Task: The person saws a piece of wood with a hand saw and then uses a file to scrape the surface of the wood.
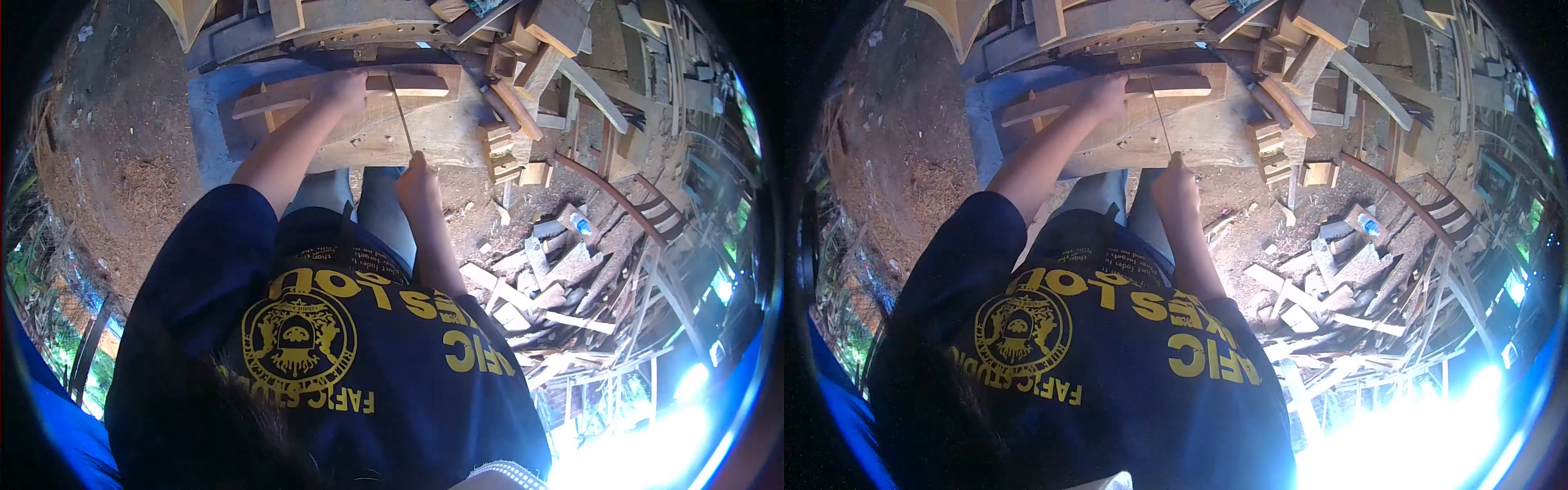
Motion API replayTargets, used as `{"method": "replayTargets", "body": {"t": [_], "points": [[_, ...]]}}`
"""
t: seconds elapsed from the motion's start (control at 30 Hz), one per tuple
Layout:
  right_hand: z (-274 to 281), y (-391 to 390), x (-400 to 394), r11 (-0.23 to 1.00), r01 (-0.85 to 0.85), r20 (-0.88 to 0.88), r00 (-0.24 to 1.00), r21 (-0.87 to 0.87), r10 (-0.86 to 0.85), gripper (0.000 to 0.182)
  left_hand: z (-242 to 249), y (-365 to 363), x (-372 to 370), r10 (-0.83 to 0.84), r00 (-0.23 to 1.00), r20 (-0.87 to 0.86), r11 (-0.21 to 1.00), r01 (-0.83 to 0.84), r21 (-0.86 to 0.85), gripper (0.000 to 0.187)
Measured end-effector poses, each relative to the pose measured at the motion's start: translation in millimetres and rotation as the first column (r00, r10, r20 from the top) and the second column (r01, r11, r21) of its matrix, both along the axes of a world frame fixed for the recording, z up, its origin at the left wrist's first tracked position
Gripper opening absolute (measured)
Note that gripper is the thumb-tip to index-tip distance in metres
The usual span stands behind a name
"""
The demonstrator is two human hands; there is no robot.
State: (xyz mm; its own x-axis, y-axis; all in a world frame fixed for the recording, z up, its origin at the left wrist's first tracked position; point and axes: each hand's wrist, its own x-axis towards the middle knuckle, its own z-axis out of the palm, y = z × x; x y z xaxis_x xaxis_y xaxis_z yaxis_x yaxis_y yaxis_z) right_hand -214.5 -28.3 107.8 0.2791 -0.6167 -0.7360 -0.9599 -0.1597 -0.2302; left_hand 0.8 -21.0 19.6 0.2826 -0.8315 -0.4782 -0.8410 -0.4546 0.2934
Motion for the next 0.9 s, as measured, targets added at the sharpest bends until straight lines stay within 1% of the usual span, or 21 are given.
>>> {"method": "replayTargets", "body": {"t": [0.07,0.1,0.17,0.23,0.3,0.33,0.4,0.43,0.47,0.5,0.57,0.6,0.63,0.7,0.77,0.8,0.83,0.87,0.9], "points": [[-13.2,-1.5,9.0,0.992,0.122,0.101,0.988,-0.034,-0.118,0.018,5.7,-1.1,0.5,0.006,0.999,-0.043,0.999,-0.005,0.038,0.034],[-18.7,-5.0,16.5,0.992,0.122,0.102,0.988,-0.034,-0.118,0.018,7.3,-0.9,-0.7,0.006,0.999,-0.042,0.999,-0.004,0.038,0.034],[-26.9,-14.2,32.7,0.994,0.092,0.187,0.979,-0.051,-0.081,0.021,10.6,0.1,-3.6,0.024,1.0,-0.021,0.998,-0.022,0.058,0.034],[-27.9,-10.3,31.1,0.996,0.065,0.192,0.98,-0.067,-0.051,0.022,8.2,0.4,-3.5,0.026,1.0,-0.012,0.999,-0.025,0.044,0.035],[-15.1,4.6,13.9,0.999,0.047,0.101,0.994,0.009,-0.047,0.037,4.1,1.9,-3.6,0.025,1.0,-0.004,0.999,-0.024,0.03,0.036],[-16.6,9.6,5.4,0.999,0.045,0.107,0.993,0.008,-0.046,0.037,1.3,2.7,-4.5,0.034,0.999,-0.004,0.999,-0.034,0.023,0.037],[-18.0,18.2,-9.4,1.0,0.015,0.064,0.998,0.013,-0.015,0.038,-3.5,5.0,-4.3,0.046,0.999,-0.011,0.999,-0.046,0.021,0.038],[-24.7,16.1,-7.5,1.0,0.014,0.056,0.998,0.016,-0.015,0.038,-5.2,6.4,-4.5,0.045,0.999,-0.016,0.999,-0.046,-0.002,0.044],[-36.4,9.5,0.7,0.998,0.05,0.138,0.989,-0.032,-0.046,0.029,-7.3,7.4,-6.5,0.047,0.999,-0.022,0.999,-0.047,-0.026,0.05],[-43.5,4.1,8.6,0.993,0.087,0.222,0.973,-0.077,-0.069,0.021,-5.8,7.0,-8.1,0.051,0.998,-0.03,0.998,-0.052,-0.023,0.05],[-37.7,-6.1,30.4,0.993,0.081,0.197,0.978,-0.081,-0.064,0.021,1.1,5.1,-6.6,0.077,0.996,-0.051,0.997,-0.077,0.003,0.036],[-38.4,-7.8,36.8,0.993,0.082,0.179,0.982,-0.087,-0.065,0.021,-0.3,6.0,-7.7,0.084,0.995,-0.046,0.997,-0.083,0.004,0.036],[-39.0,-2.9,31.4,0.993,0.077,0.184,0.981,-0.084,-0.061,0.021,-1.3,6.9,-9.4,0.073,0.997,-0.024,0.997,-0.073,0.006,0.036],[-34.7,13.3,8.7,0.999,0.051,0.138,0.989,0.006,-0.051,0.037,-1.0,8.5,-7.1,0.059,0.998,-0.001,0.998,-0.059,0.006,0.036],[-29.9,26.8,-7.8,0.998,0.066,0.118,0.991,-0.017,-0.063,0.036,-0.3,9.9,-9.7,0.032,0.997,0.067,0.999,-0.03,-0.029,0.039],[-25.5,29.6,-11.7,0.996,0.08,0.094,0.993,-0.038,-0.076,0.034,-0.8,10.1,-11.0,0.032,0.998,0.06,0.999,-0.03,-0.032,0.039],[-27.5,25.9,-9.3,0.996,0.081,0.084,0.993,-0.04,-0.077,0.034,-1.3,11.2,-12.2,0.043,0.997,0.067,0.999,-0.041,-0.024,0.045],[-34.2,16.8,-0.6,0.996,0.083,0.11,0.991,-0.028,-0.079,0.034,-1.6,11.2,-13.8,0.055,0.996,0.077,0.998,-0.054,-0.017,0.051],[-40.4,8.7,9.2,0.996,0.083,0.14,0.987,-0.015,-0.08,0.033,-1.3,10.7,-14.9,0.057,0.996,0.075,0.998,-0.056,-0.019,0.051]]}}
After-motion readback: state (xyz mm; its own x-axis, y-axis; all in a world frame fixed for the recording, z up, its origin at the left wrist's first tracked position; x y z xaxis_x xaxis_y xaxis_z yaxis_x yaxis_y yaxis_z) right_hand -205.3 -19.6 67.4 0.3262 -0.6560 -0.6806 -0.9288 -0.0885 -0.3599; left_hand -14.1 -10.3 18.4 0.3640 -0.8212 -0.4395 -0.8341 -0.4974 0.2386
